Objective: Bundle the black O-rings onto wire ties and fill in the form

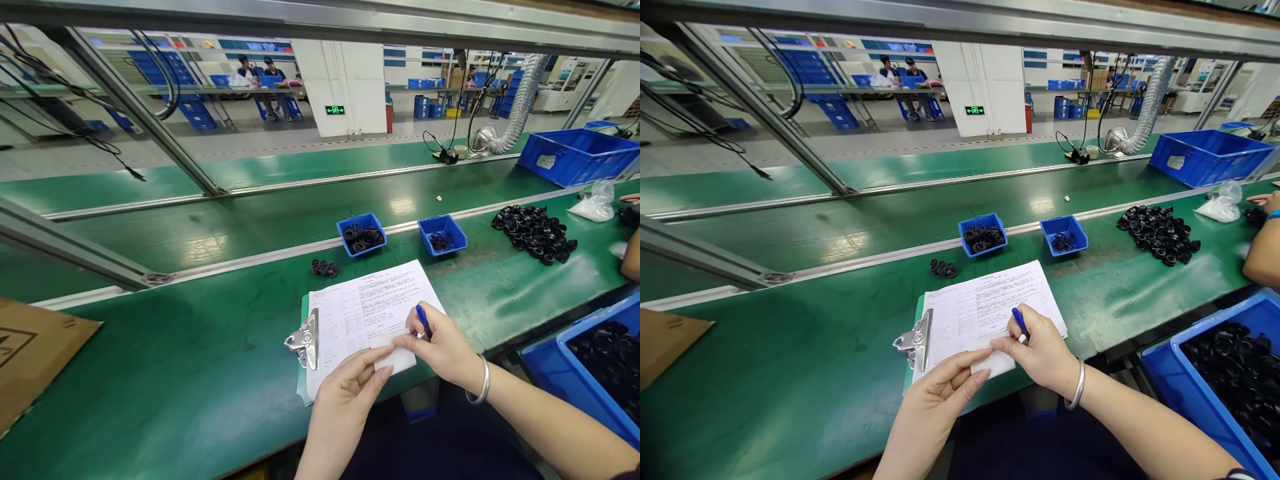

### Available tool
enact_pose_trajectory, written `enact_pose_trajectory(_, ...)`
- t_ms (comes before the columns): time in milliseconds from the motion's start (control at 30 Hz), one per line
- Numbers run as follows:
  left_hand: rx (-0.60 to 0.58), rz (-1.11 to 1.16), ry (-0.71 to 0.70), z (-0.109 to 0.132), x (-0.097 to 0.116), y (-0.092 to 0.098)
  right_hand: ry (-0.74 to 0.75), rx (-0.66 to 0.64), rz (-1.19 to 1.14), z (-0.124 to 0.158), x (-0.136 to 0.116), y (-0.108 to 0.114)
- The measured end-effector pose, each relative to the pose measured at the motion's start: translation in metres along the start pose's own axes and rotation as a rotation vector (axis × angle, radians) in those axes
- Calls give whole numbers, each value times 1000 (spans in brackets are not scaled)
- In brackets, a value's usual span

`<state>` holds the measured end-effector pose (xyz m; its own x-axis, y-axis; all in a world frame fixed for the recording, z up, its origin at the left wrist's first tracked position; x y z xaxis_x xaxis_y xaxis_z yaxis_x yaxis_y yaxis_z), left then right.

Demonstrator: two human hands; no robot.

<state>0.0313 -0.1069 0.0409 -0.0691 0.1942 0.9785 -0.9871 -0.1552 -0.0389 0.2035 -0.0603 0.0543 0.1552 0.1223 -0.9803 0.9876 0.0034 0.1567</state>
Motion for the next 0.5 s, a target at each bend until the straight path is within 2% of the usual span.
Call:
enact_pose_trajectory(133,80,20,5,-3,-3,3,-26,-88,-44,2,7,1)
enact_pose_trajectory(233,99,26,-28,-5,-4,3,-40,-152,-12,9,14,-2)
enact_pose_trajectory(400,85,14,-133,-6,-5,0,-38,-103,53,12,16,-6)
enact_pose_trajectory(500,67,-51,-188,-4,-1,0,-68,-117,18,11,16,-7)
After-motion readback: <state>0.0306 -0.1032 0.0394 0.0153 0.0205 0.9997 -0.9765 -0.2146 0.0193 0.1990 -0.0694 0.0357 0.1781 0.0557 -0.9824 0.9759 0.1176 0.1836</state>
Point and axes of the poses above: each hand's wrist, its own z-axis away from the middle knuckle, its own y-axis out of the back of the hand, x = y × z, the point moved 3 cm from there along -z, towards the middle knuckle, and after that the axes turned 13 degrees about x, right-handed, at the moved point
